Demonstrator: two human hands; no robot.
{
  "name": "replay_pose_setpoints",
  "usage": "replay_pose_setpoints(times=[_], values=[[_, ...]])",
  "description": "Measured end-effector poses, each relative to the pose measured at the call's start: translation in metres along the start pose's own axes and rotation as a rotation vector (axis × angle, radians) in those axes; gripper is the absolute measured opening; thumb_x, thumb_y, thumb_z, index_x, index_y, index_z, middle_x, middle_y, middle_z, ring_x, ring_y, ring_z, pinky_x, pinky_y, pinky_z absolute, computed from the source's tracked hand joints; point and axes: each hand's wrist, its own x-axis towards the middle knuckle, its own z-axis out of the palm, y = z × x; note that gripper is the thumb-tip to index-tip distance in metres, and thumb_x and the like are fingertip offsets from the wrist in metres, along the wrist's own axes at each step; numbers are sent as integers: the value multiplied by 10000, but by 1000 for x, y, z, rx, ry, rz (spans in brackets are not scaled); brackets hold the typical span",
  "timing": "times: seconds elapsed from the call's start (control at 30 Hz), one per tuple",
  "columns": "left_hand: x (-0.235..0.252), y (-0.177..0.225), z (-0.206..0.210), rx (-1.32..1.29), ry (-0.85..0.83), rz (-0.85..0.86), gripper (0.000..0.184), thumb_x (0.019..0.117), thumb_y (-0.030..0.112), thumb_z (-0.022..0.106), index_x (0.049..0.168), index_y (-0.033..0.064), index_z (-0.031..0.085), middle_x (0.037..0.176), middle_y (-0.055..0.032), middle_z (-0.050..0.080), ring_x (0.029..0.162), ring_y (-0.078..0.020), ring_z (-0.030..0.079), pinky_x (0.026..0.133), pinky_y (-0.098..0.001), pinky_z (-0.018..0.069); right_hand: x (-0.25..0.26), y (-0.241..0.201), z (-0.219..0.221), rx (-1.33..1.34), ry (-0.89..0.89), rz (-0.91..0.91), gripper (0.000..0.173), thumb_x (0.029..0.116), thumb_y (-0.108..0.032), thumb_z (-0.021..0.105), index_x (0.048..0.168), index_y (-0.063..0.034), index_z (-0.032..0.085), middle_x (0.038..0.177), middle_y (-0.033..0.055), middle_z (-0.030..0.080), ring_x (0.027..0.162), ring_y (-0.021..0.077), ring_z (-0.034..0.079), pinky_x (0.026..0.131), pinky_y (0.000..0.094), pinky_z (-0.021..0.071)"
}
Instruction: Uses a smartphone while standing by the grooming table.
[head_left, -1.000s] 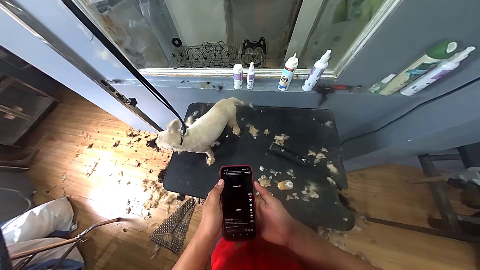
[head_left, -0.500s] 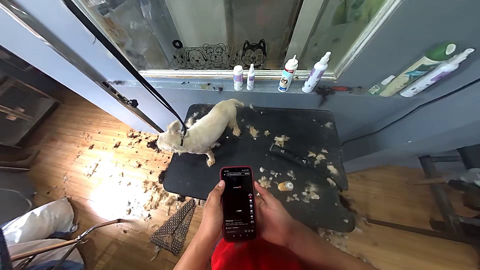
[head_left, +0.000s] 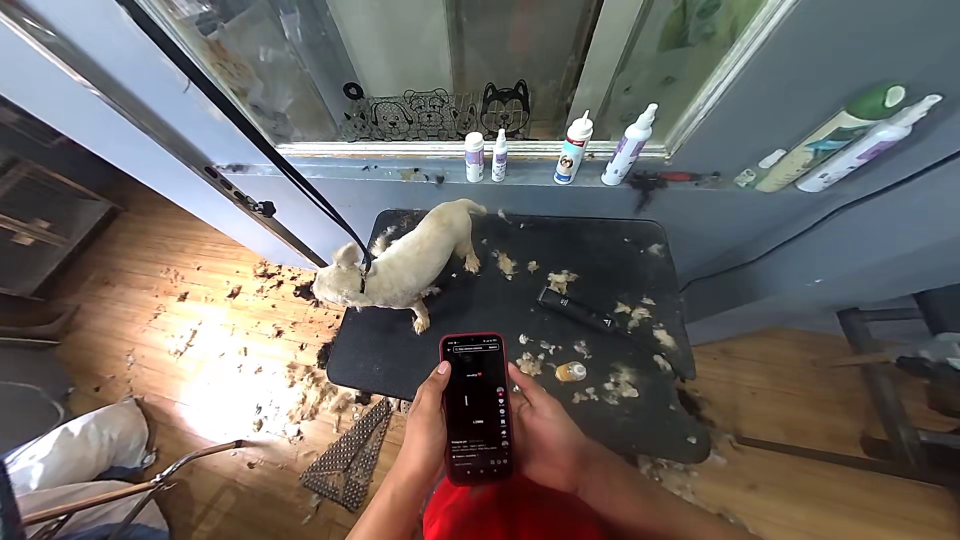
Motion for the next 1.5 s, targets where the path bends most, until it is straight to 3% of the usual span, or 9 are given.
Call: replay_pose_setpoints(times=[0.53,1.5], values=[[-2,-1,-4,49,-1,7,579,1100,412,257,1270,-12,613,1097,-225,718,1026,-276,725,931,-461,600,2,1,2,-30,2,-2,777,1018,-713,232,1502,-155,475,1447,217,560,1312,416,562,1004,670,496],[0,-3,-4,18,-22,-3,557,1099,407,285,1305,-27,567,1116,-240,707,1031,-288,722,936,-470,598,0,2,-3,-5,25,-16,779,1028,-703,240,1511,-134,464,1453,223,549,1331,405,545,1049,665,465]])
